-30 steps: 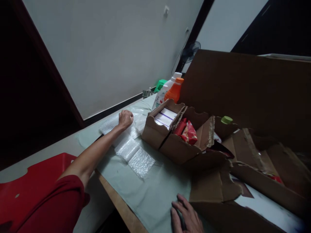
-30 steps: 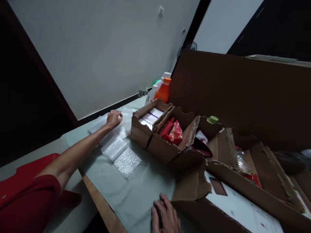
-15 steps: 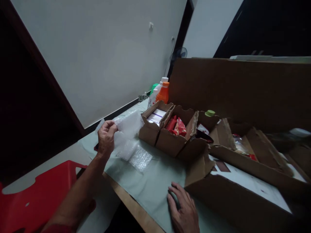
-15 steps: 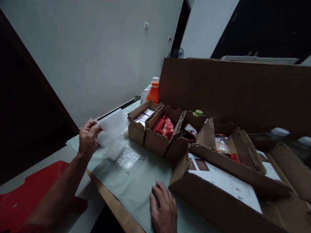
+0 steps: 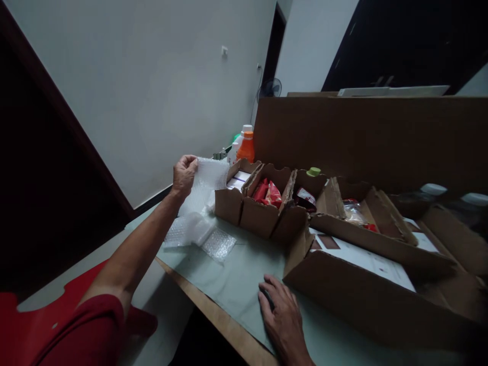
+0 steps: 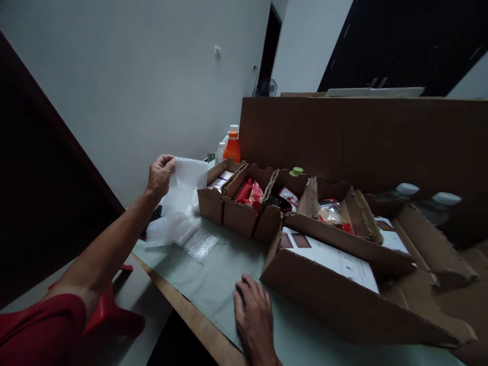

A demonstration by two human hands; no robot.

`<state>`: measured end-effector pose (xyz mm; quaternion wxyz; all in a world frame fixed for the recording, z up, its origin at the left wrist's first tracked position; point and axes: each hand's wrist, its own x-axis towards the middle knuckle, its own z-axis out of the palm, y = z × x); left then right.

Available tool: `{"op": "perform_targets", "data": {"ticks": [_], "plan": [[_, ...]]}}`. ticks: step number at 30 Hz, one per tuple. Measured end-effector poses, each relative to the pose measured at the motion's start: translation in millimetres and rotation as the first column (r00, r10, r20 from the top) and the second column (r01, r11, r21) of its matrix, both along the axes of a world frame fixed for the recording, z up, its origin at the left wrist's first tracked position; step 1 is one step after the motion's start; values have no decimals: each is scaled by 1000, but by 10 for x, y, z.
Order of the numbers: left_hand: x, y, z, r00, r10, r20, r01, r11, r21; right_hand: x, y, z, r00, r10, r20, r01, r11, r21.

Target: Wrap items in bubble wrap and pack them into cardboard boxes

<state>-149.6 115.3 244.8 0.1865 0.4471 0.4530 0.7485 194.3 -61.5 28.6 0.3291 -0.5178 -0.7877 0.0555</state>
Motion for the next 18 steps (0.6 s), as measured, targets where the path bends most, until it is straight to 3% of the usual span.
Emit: {"op": "perform_targets", "data": {"ticks": [6, 10, 11, 13, 15, 16, 18], "plan": [[-22, -136, -83, 996, 18, -91, -18, 1000, 4, -8, -4, -8, 999, 5, 34, -5, 1000, 2], [19, -654, -434, 951, -169, -260, 135, 981, -143, 8, 2, -30, 999, 6, 50, -7, 1000, 16], [24, -806, -557, 907, -263, -329, 193, 954, -231, 12, 4, -35, 998, 11, 58, -12, 1000, 27], [17, -1060, -790, 713, -536, -452, 298, 815, -497, 22, 10, -42, 997, 26, 77, -30, 998, 53], [-14, -1183, -943, 573, -682, -455, 322, 697, -641, 33, 22, -47, 995, 35, 91, -42, 997, 70], [-36, -1181, -974, 573, -680, -457, 307, 696, -649, 39, 29, -48, 995, 37, 96, -45, 996, 78], [-89, -1046, -952, 648, -578, -495, 216, 764, -608, 53, 46, -45, 994, 41, 104, -51, 994, 94]]}}
